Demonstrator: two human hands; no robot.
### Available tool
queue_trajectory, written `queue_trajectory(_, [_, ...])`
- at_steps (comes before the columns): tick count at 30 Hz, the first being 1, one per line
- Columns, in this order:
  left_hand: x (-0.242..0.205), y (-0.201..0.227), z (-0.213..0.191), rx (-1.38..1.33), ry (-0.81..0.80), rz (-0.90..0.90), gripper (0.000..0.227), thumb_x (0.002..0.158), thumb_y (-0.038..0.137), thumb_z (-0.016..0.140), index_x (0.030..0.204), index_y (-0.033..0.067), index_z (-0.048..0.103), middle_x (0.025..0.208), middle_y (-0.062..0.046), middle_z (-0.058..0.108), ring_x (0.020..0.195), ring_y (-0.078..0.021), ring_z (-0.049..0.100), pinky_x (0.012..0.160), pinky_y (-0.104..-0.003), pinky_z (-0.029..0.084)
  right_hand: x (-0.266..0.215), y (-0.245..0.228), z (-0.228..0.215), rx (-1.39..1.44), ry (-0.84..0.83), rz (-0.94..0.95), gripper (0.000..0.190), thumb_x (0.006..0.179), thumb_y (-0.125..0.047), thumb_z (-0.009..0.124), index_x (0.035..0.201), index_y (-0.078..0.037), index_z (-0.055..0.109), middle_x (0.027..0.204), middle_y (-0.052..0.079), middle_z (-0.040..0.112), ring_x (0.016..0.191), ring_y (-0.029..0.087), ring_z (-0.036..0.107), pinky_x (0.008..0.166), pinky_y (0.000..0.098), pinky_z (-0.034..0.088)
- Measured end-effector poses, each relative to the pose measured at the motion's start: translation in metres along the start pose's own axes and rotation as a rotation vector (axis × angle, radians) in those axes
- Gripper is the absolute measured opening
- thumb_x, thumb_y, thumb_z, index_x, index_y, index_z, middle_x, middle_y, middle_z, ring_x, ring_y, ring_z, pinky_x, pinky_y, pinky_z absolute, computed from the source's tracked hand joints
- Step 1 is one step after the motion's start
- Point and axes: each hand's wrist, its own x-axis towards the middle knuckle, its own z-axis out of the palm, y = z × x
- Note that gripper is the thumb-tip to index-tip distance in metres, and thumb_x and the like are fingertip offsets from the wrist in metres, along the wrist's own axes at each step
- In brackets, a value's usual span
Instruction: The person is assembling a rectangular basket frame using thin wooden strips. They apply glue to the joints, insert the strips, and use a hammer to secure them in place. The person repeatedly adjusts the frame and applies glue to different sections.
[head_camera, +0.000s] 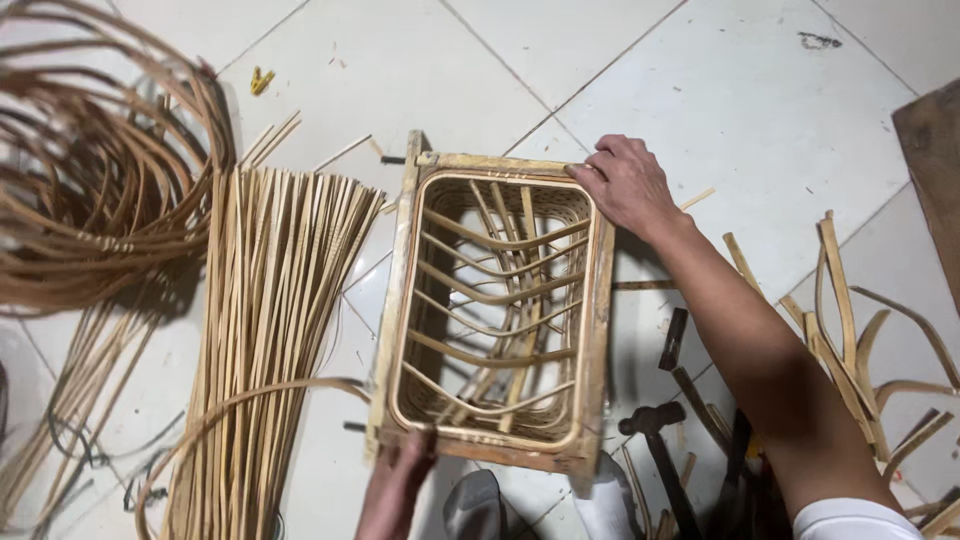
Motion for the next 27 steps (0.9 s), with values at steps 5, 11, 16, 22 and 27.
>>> queue_trajectory(5, [0.052,0.093,-0.019,-0.009,0.202,0.289,0.106,0.085,0.056,0.067,0.16,-0.0007,0.018,0.156,-0.028,0.04,0.143,-0.0355,0.045,0.118,-0.049,0.032,-0.041,0.044,-0.016,-0.067,0.076,0.054,0.047,0.109,-0.043,0.053,0.099,-0.005,0.08,0.098,0.015,0.068,0.104,0.032,0.057,0.094,0.0475,0.048])
queue_trajectory(11, [0.17,0.233,-0.006,-0.049,0.08,0.564,0.067,0.101,0.038,0.065,0.154,-0.0003,0.049,0.146,-0.037,0.041,0.137,-0.0472,0.037,0.11,-0.059,0.028,-0.155,0.055,-0.019,-0.145,-0.011,0.298,0.048,0.11,-0.043,0.051,0.103,-0.005,0.078,0.076,0.015,0.063,0.078,0.029,0.056,0.091,0.0497,0.049])
queue_trajectory(16, [0.237,0.207,-0.022,0.26,0.368,0.952,0.062,0.104,0.044,0.062,0.148,0.0007,0.056,0.148,-0.025,0.06,0.14,-0.033,0.054,0.119,-0.043,0.044,-0.215,0.035,-0.029,-0.057,0.047,0.223,0.055,0.097,-0.048,0.061,0.12,0.001,0.073,0.109,0.022,0.072,0.106,0.036,0.065,0.102,0.055,0.044])
queue_trajectory(22, [0.166,0.11,-0.164,0.954,0.939,0.493,0.152,0.056,0.073,0.088,0.161,0.0023,0.004,0.155,-0.049,0.01,0.143,-0.0638,0.013,0.11,-0.078,0.012,-0.216,0.022,-0.044,-0.153,-0.082,0.245,0.075,0.082,-0.051,0.077,0.128,0.007,0.067,0.121,0.027,0.069,0.116,0.039,0.063,0.101,0.0501,0.049])
queue_trajectory(27, [0.154,0.058,-0.223,1.001,0.792,0.358,0.143,0.061,0.072,0.085,0.165,0.0035,0.015,0.131,-0.044,0.047,0.121,-0.0543,0.047,0.101,-0.071,0.036,-0.215,0.023,-0.04,-0.248,-0.074,0.215,0.072,0.075,-0.048,0.084,0.122,0.005,0.071,0.106,0.019,0.074,0.103,0.03,0.068,0.089,0.0425,0.057])
